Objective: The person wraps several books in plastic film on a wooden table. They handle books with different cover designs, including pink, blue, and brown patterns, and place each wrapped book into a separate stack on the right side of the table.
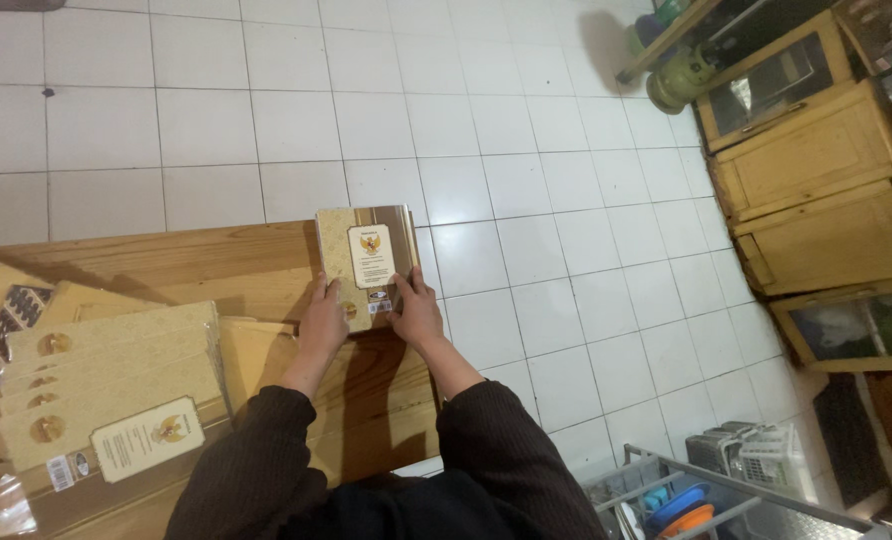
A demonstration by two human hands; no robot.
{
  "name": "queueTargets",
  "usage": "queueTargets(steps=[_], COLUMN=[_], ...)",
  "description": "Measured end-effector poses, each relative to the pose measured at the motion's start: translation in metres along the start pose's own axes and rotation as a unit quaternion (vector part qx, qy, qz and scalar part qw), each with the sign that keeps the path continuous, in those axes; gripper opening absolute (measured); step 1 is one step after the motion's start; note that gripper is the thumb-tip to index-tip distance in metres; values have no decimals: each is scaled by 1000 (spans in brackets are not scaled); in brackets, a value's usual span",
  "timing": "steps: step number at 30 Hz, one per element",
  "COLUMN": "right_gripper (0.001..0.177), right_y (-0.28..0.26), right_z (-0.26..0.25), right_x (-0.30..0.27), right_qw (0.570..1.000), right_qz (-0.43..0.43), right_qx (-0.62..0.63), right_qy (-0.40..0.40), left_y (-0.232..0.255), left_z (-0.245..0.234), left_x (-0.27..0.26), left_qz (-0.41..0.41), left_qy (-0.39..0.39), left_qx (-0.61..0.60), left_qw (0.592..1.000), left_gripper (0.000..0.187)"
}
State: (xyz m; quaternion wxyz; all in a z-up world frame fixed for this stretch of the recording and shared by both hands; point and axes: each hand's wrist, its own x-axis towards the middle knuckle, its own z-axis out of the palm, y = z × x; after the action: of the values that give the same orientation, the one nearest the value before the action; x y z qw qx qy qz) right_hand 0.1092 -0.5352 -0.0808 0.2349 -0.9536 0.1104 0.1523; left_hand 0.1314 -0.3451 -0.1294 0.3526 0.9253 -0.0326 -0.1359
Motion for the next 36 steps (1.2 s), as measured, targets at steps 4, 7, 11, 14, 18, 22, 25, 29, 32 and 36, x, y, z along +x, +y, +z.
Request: queueTargets(steps=[4,7,11,14,18,22,25,29,32,36], right_gripper=[87,87,89,96,115,112,103,91,90,88], right_y=[2,4,1,-8,-19,-14,-7,2,8,17], right_z=[1,7,8,-3,-17,-15,-5,7,15,26], right_x=[0,2,2,-3,-7,-10,-5,0,3,8], right_qw=[1000,999,993,994,987,986,985,984,980,977], right_qz=[-6,-24,-45,-53,-29,-56,-61,-79,-101,-116], right_qx=[-6,-36,-100,-101,-120,-138,-151,-158,-171,-177], right_qy=[3,18,31,-4,-100,-71,-59,-29,-4,10], left_y=[4,11,23,40,62,56,34,10,5,13], left_z=[-1,-5,-11,-26,-49,-45,-25,2,8,0], left_x=[1,0,-7,-12,-21,-24,-18,-10,-8,-9], left_qz=[-9,10,77,110,82,109,124,152,168,116], left_qy=[-12,-16,-4,-69,-199,-159,-145,-102,-78,-179], left_qx=[34,83,108,129,231,244,227,223,223,239], left_qw=[999,996,991,983,949,950,955,958,957,947], left_gripper=[65,68,69,75,98,97,95,87,86,94])
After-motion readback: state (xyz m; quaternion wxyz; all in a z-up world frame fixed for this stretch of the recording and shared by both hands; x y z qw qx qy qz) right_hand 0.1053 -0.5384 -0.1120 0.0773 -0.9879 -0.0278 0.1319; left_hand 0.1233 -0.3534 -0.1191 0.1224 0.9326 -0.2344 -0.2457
